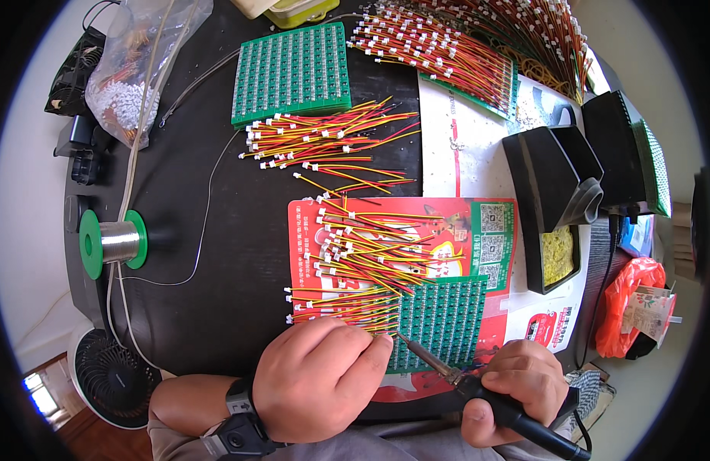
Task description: Soldering individual wires and connectors onto a green printed circuit board (PCB) using a soldering iron.
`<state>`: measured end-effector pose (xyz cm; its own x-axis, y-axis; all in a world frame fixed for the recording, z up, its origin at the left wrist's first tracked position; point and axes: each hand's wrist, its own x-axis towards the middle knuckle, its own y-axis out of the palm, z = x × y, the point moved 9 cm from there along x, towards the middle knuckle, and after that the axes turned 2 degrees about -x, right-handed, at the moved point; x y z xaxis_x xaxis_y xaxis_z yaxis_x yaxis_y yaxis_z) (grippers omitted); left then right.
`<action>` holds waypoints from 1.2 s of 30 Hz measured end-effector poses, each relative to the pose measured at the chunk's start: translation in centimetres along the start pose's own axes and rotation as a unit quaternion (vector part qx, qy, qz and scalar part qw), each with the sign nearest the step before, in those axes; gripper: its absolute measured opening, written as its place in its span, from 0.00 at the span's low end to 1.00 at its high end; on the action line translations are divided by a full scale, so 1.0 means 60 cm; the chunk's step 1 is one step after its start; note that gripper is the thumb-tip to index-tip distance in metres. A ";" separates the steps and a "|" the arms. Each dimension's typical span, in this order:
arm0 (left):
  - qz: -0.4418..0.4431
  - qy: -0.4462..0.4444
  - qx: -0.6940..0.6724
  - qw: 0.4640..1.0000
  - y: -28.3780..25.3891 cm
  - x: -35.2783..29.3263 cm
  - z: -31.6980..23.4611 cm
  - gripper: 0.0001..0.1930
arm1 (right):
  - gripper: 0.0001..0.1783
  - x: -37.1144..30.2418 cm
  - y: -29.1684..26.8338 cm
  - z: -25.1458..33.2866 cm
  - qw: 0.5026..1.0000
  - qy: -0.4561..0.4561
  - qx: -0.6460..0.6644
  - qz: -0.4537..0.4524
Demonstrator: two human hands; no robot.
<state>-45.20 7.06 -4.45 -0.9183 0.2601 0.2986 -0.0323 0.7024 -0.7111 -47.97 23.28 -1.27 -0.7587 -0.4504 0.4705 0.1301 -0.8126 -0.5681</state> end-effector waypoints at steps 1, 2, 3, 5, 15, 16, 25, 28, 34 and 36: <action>0.000 -0.001 0.001 1.000 0.000 0.000 0.000 0.14 | 0.16 -0.001 0.000 -0.001 1.000 0.002 0.003 -0.005; 0.001 -0.001 0.001 1.000 0.001 0.000 0.000 0.14 | 0.16 -0.002 -0.001 -0.002 1.000 0.004 0.006 -0.010; 0.000 -0.001 0.002 1.000 0.001 0.000 0.000 0.14 | 0.16 -0.003 -0.003 -0.002 1.000 0.003 0.005 -0.010; -0.002 -0.002 0.003 1.000 0.001 0.000 0.000 0.14 | 0.16 -0.006 -0.009 -0.003 1.000 -0.004 0.023 -0.006; -0.025 -0.012 -0.003 1.000 -0.003 0.002 -0.002 0.13 | 0.16 -0.005 -0.007 -0.002 1.000 -0.001 0.021 -0.007; -0.038 -0.013 -0.009 0.999 -0.007 0.003 -0.002 0.13 | 0.16 -0.004 -0.007 -0.002 1.000 0.000 0.017 -0.005; -0.023 -0.019 0.000 1.000 -0.003 -0.004 -0.007 0.13 | 0.15 -0.001 -0.004 -0.001 1.000 0.002 0.015 0.001; -0.023 -0.019 0.000 1.000 -0.002 -0.005 -0.005 0.12 | 0.15 -0.001 -0.003 0.000 1.000 0.001 0.013 0.002; -0.023 -0.019 0.017 0.999 0.001 -0.008 -0.003 0.08 | 0.15 0.000 -0.001 -0.001 1.000 -0.002 0.014 0.003; -0.022 -0.019 0.015 0.999 0.001 -0.008 -0.003 0.08 | 0.15 0.001 -0.001 0.000 1.000 -0.002 0.013 0.003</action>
<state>-44.70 7.11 -4.48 -0.9300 0.2029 0.3065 -0.0847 0.6929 -0.7160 -48.00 23.32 -1.23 -0.7548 -0.4567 0.4708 0.1506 -0.8193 -0.5532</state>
